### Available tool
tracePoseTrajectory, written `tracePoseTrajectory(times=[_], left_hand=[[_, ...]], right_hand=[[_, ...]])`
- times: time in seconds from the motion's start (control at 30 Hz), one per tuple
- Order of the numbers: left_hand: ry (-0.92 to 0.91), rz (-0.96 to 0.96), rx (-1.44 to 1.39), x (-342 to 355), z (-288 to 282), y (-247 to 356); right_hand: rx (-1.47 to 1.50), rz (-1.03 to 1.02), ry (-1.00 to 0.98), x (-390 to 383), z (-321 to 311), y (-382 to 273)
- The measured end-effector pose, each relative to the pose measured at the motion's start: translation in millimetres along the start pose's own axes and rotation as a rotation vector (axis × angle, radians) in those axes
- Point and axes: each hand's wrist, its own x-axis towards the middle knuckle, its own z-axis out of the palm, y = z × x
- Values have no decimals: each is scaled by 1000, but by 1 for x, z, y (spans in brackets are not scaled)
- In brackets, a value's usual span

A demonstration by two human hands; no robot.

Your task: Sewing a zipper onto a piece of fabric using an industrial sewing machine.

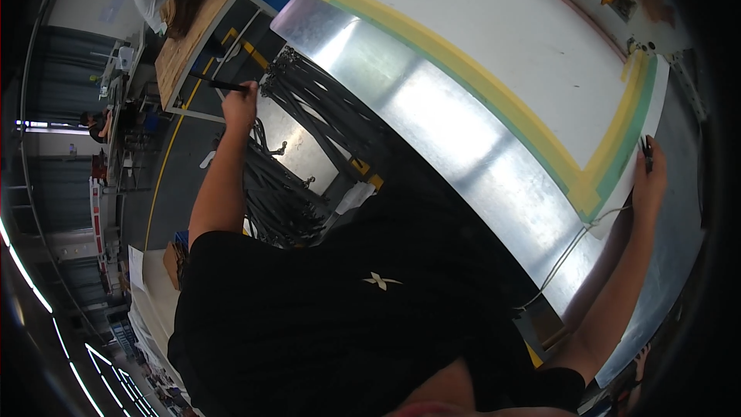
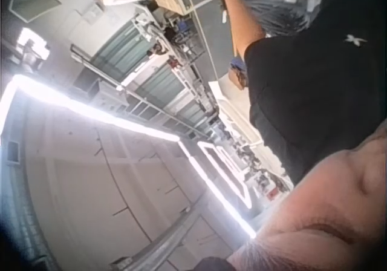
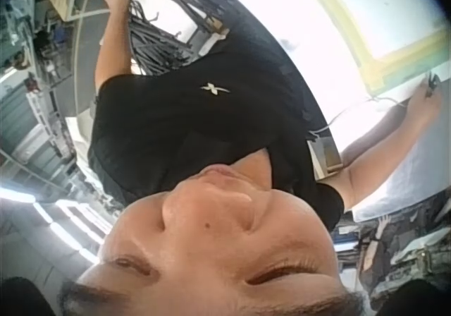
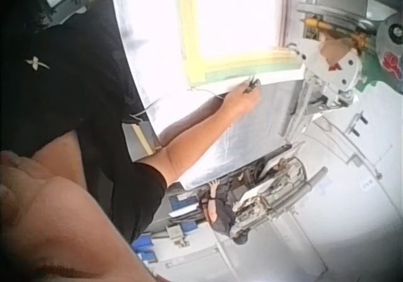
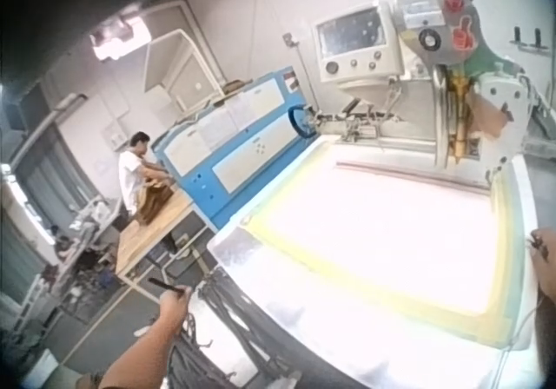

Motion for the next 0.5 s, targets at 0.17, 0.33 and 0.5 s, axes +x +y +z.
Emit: tracePoseTrajectory(times=[0.17, 0.33, 0.5], left_hand=[[-296, 190, -90, -89, 77, 8], [-698, 226, -43, -112, 102, -23], [-973, 215, 352, -119, 99, -80]], right_hand=[[25, -25, -13, 2, 3, 12], [18, -83, -19, 4, 2, 32], [28, -54, -32, 8, 0, 17]])
